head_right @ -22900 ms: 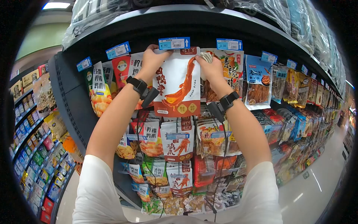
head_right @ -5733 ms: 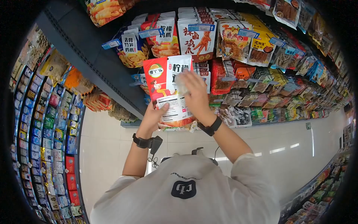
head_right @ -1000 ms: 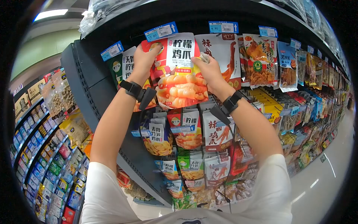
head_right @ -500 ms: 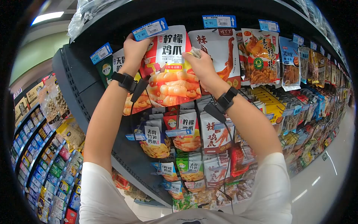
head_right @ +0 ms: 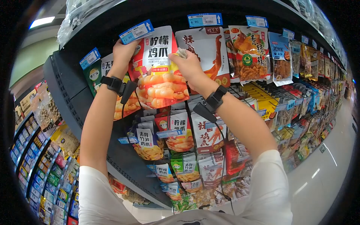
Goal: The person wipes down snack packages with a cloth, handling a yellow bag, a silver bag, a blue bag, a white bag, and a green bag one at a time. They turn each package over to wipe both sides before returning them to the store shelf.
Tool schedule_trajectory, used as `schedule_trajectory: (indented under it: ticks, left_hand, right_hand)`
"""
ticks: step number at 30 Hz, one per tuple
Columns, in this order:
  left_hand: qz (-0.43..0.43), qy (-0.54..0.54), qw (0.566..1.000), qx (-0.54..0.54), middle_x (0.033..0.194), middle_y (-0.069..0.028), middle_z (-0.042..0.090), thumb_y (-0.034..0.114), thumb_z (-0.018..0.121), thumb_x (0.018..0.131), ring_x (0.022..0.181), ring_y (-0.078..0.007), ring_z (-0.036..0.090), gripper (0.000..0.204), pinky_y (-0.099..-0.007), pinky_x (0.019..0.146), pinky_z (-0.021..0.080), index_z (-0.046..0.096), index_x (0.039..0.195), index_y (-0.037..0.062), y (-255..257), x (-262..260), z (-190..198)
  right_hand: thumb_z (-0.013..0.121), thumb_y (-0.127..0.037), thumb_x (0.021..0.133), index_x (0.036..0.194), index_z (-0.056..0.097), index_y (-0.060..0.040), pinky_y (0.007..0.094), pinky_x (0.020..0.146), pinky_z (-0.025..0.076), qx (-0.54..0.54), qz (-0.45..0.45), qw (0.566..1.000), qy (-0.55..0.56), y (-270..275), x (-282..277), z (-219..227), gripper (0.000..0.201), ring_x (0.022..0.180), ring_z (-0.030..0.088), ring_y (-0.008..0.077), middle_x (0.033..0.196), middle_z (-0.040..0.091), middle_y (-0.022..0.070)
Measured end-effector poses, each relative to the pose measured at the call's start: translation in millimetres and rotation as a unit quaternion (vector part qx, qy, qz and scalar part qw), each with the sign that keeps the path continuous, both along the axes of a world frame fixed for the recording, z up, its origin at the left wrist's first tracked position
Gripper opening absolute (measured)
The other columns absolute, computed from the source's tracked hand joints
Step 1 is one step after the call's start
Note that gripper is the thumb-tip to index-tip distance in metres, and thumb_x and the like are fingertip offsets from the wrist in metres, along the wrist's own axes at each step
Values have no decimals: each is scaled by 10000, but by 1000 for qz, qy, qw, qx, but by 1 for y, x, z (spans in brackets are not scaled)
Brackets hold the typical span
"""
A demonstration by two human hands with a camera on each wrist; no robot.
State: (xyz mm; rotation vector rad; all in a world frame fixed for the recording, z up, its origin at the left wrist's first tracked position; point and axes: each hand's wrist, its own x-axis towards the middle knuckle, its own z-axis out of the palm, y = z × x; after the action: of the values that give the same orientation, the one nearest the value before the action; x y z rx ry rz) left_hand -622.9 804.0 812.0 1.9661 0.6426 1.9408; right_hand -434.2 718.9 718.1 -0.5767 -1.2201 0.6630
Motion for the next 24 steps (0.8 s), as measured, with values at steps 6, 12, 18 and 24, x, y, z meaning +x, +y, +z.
schedule_trajectory:
  ticks: [6, 12, 18, 24]
  left_hand:
    - [-17, 0, 1000, -21, 1005, -126, 716, 237, 810, 794, 869, -176, 698, 398, -273, 785, 549, 644, 1050, -18, -6, -5, -2]
    - [-42, 0, 998, -38, 971, -124, 711, 228, 817, 796, 865, -165, 692, 385, -263, 763, 539, 642, 1029, -24, -2, -8, -2]
    - [-61, 4, 998, -35, 985, -135, 708, 199, 805, 815, 863, -193, 705, 366, -290, 769, 568, 628, 1047, -21, -1, -8, -1]
    - [-76, 6, 996, -35, 983, -136, 716, 204, 805, 816, 840, -191, 709, 355, -285, 761, 566, 644, 1038, -22, 12, -9, -2]
  right_hand:
    - [657, -157, 929, 1134, 578, 23, 267, 783, 550, -13, 35, 999, 22, -5, -1, -2, 283, 939, 666, 140, 1078, 669, 91]
    - [654, -153, 932, 1151, 568, 23, 273, 777, 556, -1, 51, 998, 20, -3, -2, -3, 294, 949, 670, 150, 1076, 670, 96]
    - [649, -137, 929, 1145, 573, 27, 271, 811, 538, 0, 47, 998, 31, 8, 1, -3, 282, 937, 664, 145, 1070, 669, 87]
    - [653, -155, 919, 1138, 581, 30, 278, 784, 532, -21, 27, 999, 9, 18, 5, -2, 295, 927, 663, 146, 1071, 670, 88]
